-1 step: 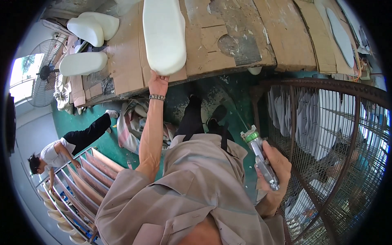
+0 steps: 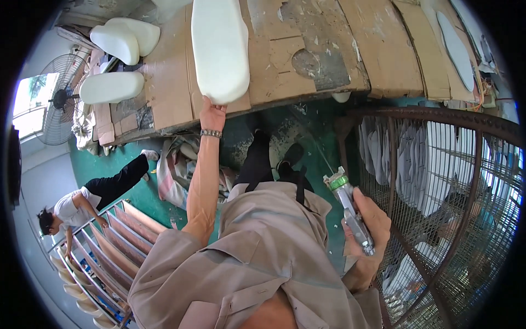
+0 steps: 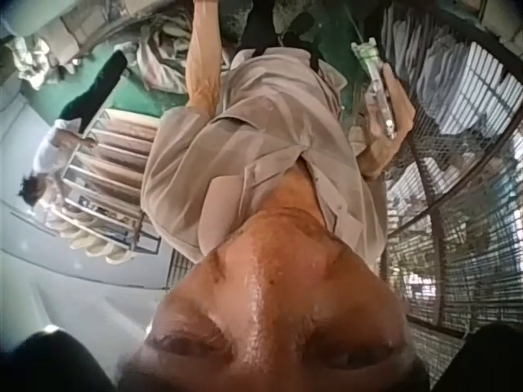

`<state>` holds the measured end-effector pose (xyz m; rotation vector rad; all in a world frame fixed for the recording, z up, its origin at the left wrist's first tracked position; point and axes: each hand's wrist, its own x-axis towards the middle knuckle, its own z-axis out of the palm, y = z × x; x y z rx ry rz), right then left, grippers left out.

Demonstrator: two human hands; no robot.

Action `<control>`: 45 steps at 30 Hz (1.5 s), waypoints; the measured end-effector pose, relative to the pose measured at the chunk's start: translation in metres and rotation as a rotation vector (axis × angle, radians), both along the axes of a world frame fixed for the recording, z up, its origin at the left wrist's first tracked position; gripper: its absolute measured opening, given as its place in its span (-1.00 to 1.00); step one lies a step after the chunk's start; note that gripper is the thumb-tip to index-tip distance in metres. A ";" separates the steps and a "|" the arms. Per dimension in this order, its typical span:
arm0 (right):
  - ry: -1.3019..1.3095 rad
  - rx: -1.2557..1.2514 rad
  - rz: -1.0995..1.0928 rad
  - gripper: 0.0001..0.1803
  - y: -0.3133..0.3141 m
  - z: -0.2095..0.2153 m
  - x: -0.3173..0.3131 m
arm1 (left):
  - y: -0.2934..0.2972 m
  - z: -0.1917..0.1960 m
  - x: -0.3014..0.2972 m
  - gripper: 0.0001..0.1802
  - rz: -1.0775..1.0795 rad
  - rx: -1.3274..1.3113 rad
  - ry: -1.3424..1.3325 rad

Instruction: Applying adhesive to foam parts and handing them over to a coworker in a factory setting.

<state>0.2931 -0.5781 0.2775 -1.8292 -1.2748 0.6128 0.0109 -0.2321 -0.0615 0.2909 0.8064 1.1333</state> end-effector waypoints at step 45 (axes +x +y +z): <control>-0.019 -0.149 0.216 -0.43 0.278 0.014 -0.178 | 0.382 0.035 -0.399 -0.29 0.858 0.205 0.019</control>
